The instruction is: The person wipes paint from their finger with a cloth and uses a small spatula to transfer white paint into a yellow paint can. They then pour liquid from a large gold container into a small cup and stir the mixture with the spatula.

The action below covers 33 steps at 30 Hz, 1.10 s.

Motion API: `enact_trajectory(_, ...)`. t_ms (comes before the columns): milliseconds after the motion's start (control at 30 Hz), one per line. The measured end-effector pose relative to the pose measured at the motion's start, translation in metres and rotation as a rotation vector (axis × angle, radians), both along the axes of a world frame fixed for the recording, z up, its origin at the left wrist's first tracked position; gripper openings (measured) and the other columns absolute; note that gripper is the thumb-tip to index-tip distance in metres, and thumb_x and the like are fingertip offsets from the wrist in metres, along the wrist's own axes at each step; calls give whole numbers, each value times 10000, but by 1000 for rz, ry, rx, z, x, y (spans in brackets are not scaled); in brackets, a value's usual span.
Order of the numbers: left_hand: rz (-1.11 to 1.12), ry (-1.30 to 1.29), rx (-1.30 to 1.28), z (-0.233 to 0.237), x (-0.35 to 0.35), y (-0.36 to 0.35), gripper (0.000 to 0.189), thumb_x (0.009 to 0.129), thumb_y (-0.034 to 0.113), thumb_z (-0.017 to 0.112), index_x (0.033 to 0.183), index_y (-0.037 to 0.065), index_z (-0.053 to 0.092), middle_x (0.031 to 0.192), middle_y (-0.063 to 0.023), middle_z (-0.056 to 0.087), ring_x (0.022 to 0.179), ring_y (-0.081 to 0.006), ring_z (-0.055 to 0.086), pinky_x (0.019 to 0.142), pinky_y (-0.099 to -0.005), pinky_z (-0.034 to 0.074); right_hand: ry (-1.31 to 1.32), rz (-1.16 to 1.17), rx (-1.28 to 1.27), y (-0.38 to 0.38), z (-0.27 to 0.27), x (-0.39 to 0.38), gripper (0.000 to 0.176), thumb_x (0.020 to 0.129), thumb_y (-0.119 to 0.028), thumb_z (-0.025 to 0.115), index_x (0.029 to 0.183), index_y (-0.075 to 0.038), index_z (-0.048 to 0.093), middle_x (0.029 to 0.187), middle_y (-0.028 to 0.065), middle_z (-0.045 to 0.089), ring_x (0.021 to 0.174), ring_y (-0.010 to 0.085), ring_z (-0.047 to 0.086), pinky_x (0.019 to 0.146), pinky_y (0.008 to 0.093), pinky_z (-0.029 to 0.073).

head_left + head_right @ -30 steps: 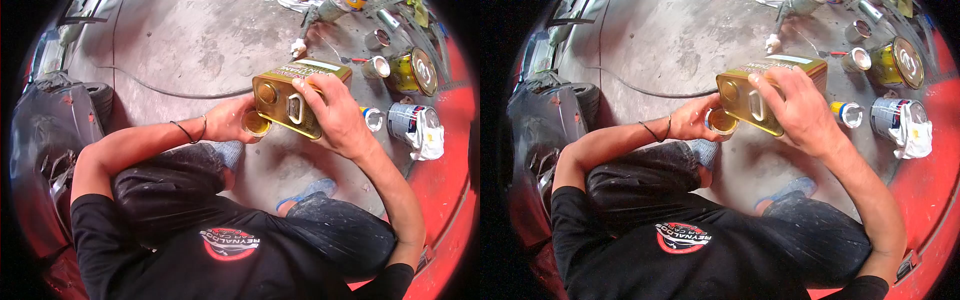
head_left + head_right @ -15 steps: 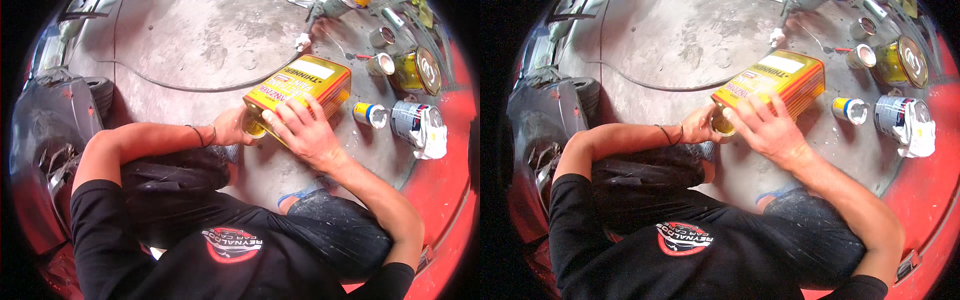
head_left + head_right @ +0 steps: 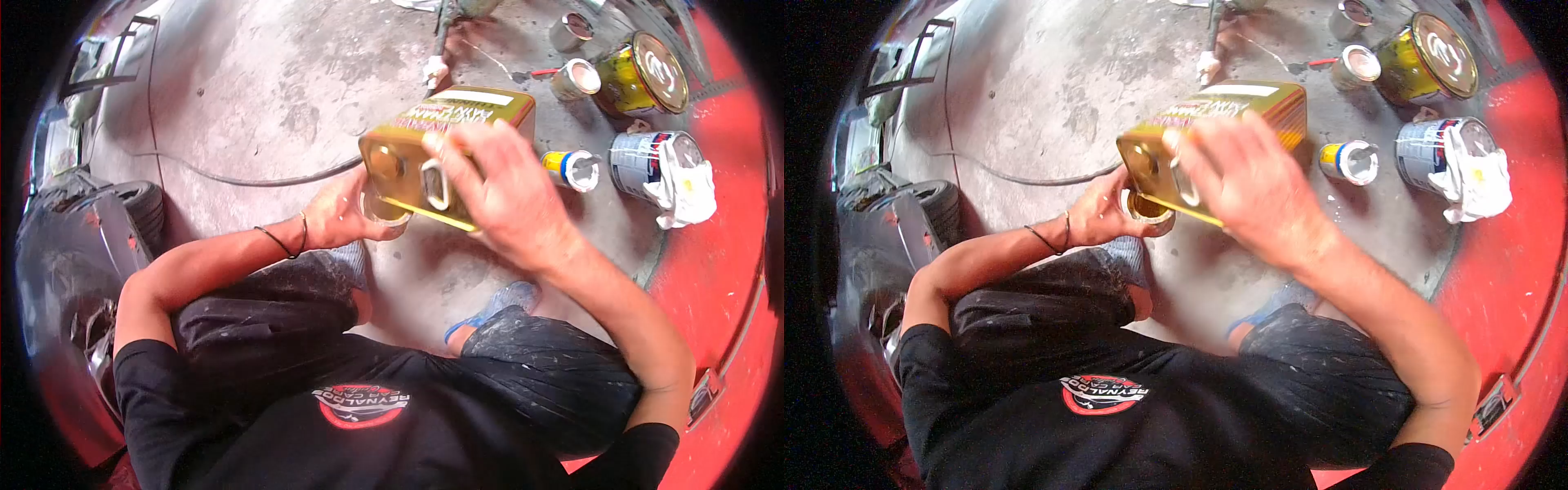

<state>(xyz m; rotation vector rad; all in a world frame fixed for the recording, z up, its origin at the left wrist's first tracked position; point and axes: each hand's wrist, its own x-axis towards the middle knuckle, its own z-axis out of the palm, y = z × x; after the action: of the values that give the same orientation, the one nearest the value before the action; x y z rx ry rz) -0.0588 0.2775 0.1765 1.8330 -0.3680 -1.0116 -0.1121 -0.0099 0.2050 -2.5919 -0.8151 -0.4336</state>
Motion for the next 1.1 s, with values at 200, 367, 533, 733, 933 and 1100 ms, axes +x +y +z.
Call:
enact_trajectory(200,-108,-380,174,9,43,-47,793,790,385,959,1409,26,620,1315,-170,755,1252,-264,730,1091,-398,556,180,-168,-64,-75,18,44,1085,607,-97,956,1562,34,457,1446,228,553,1349,440,570,1172,466,516)
enact_trajectory(367,-178,-565,9,6,61,-83,774,795,334,988,1396,35,601,1260,-153,735,1236,-255,712,1093,-403,551,292,-182,-192,-120,13,79,1098,590,-84,953,1559,28,450,1419,224,556,1325,439,575,1161,474,523)
enact_trajectory(533,-229,-576,-41,1,69,-80,813,793,263,976,1454,44,557,1341,-176,703,1273,-306,698,1110,-425,547,310,-71,-249,-134,18,125,1040,584,-64,946,1512,-9,478,1409,206,563,1322,439,589,1133,484,541)
enact_trajectory(733,-176,-661,-77,-18,73,-67,805,808,277,950,1471,64,547,1379,-172,675,1299,-367,673,1114,-449,542,335,82,-379,-131,42,176,903,702,-114,922,1487,-20,483,1445,205,561,1365,427,583,1153,471,520)
enact_trajectory(933,-237,-721,-60,-35,79,-81,772,813,283,932,1461,112,550,1412,-165,639,1314,-415,634,1113,-488,527,231,-3,-514,-147,54,202,741,791,-147,866,1454,-63,546,1397,185,601,1333,403,593,1123,488,516)
enact_trajectory(1100,-388,-781,-100,-61,80,-122,737,815,255,915,1449,130,562,1362,-169,671,1285,-421,634,1109,-523,500,150,-160,-455,-177,49,183,749,847,-41,827,1528,-80,518,1532,196,552,1412,421,570,1163,475,513)
